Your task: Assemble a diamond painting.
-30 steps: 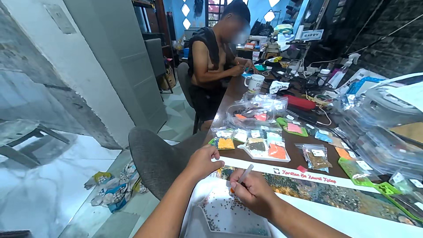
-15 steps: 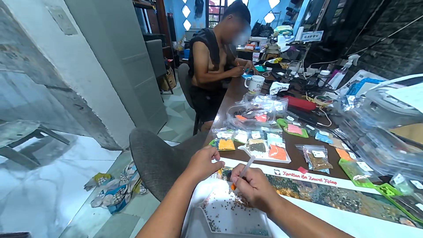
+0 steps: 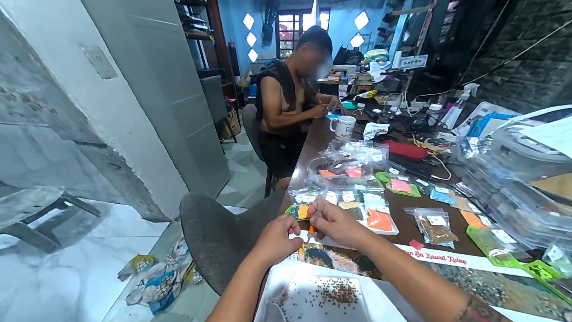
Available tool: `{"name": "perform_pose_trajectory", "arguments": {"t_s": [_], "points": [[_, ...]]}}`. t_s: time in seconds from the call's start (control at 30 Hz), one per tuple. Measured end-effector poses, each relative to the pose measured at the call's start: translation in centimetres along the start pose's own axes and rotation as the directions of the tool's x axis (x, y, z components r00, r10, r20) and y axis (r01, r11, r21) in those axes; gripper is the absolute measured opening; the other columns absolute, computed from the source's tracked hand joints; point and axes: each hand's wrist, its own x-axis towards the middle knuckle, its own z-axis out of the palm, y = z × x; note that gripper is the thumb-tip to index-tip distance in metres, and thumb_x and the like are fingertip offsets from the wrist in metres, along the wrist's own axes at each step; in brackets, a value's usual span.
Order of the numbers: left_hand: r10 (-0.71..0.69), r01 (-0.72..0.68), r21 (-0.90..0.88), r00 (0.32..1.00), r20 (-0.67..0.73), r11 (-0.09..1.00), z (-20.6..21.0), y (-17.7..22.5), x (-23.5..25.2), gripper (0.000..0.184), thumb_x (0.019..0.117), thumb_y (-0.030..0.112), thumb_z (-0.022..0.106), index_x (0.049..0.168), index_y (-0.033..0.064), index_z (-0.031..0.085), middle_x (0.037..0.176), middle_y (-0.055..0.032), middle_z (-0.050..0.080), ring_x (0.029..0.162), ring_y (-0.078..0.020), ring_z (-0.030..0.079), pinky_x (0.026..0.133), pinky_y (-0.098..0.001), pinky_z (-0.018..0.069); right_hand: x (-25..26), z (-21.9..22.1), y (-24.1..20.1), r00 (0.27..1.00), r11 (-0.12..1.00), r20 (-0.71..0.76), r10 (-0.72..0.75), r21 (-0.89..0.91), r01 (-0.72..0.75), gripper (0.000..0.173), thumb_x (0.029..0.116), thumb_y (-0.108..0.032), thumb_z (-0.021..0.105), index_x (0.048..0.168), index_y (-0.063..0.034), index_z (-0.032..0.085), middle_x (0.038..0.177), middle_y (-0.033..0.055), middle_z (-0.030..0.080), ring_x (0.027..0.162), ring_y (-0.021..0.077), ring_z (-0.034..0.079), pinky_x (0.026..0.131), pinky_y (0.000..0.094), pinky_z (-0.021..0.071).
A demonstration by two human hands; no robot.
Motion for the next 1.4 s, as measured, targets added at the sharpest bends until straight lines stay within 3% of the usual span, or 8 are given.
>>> {"name": "perform_pose_trajectory", "arguments": {"t_s": [0.27,1.4], "points": [[0.012,-0.012,-0.015,1.000,-0.011,1.000,0.09,-0.18,0.04,0.018,0.0902,0.017,0.072,0.101,0.0037,0.066,0.102,-0.0073,0.058,0.085,-0.0161,0.054,0.078,-0.0343,0.0469,0.57,0.22,-0.26,0.992,0.995,0.115,0.051,-0.091,-0.040,0.027,0.1099,-0.015,0.043,0.131,0.0003,0.047,0.094,0.0094,0.059,0.079,0.0119,0.063,0.078,0.0290,0.0549],[-0.002,0.002,-0.029,1.000,-0.006,1.000,0.04,-0.13,0.05,0.017,0.0906,0.016,0.072,0.101,0.0041,0.066,0.101,-0.0066,0.057,0.084,-0.0157,0.053,0.077,-0.0339,0.0466,0.62,0.41,-0.35,0.991,0.993,0.125,0.051,-0.112,-0.037,0.026,0.1094,-0.014,0.043,0.131,-0.0002,0.048,0.096,0.0096,0.060,0.079,0.0117,0.063,0.078,0.0292,0.0545]]}}
